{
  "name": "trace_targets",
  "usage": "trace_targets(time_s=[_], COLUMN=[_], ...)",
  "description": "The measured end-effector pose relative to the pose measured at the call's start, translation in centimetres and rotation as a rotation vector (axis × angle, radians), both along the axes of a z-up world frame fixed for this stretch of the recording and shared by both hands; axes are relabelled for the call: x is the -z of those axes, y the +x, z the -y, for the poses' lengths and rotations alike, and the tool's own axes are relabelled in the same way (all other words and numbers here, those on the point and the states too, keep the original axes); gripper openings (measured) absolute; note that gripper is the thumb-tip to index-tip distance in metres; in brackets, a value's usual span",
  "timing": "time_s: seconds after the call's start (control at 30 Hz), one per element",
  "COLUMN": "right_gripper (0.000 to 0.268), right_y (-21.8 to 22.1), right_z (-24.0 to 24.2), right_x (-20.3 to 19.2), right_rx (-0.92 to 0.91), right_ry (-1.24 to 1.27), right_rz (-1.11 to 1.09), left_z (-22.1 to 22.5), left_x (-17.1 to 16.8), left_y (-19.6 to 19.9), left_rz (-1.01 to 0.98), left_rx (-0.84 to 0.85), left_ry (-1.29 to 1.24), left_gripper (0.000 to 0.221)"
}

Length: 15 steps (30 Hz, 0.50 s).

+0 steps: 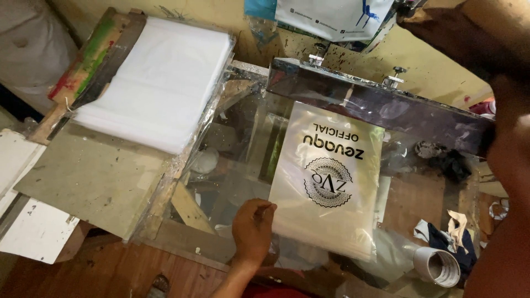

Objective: Manually screen printing logos onto white plastic bags using a screen frame and a squeegee.

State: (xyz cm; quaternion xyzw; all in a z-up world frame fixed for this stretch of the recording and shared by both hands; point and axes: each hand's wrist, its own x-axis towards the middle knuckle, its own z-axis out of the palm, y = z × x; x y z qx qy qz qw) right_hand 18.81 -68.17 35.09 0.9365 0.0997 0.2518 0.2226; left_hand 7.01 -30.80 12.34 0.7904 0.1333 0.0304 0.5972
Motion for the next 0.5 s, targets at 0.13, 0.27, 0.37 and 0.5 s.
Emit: trace_targets(time_s=[0.13,0.27,0.37,0.5], right_gripper=[0.032,0.037,0.022,0.044], right_y=[-0.2,0.6,-0.7,0.0], right_z=[0.3,-0.9,-1.4,1.5], right_x=[0.3,-0.1,-0.9,1.8], right_rx=[-0.106,-0.161,-0.119,-0.028], right_ry=[0.286,0.765,0.346,0.426], right_rz=[-0.116,-0.103,-0.128,-0.196], left_z=[1.5,3.3,4.3,1.9], left_x=[-1.0,-0.5,2.1,-1.5], left_y=[-0.5,-0.8,-2.5,-0.2], left_rz=[0.201,-0.453,-0.316,-0.282], left_rx=[-0.021,-0.152,-0.074,-0.007], left_ry=[-0.102,-0.671,-0.708,-0.692], left_gripper=[0.008,0.041,0.04,0.039])
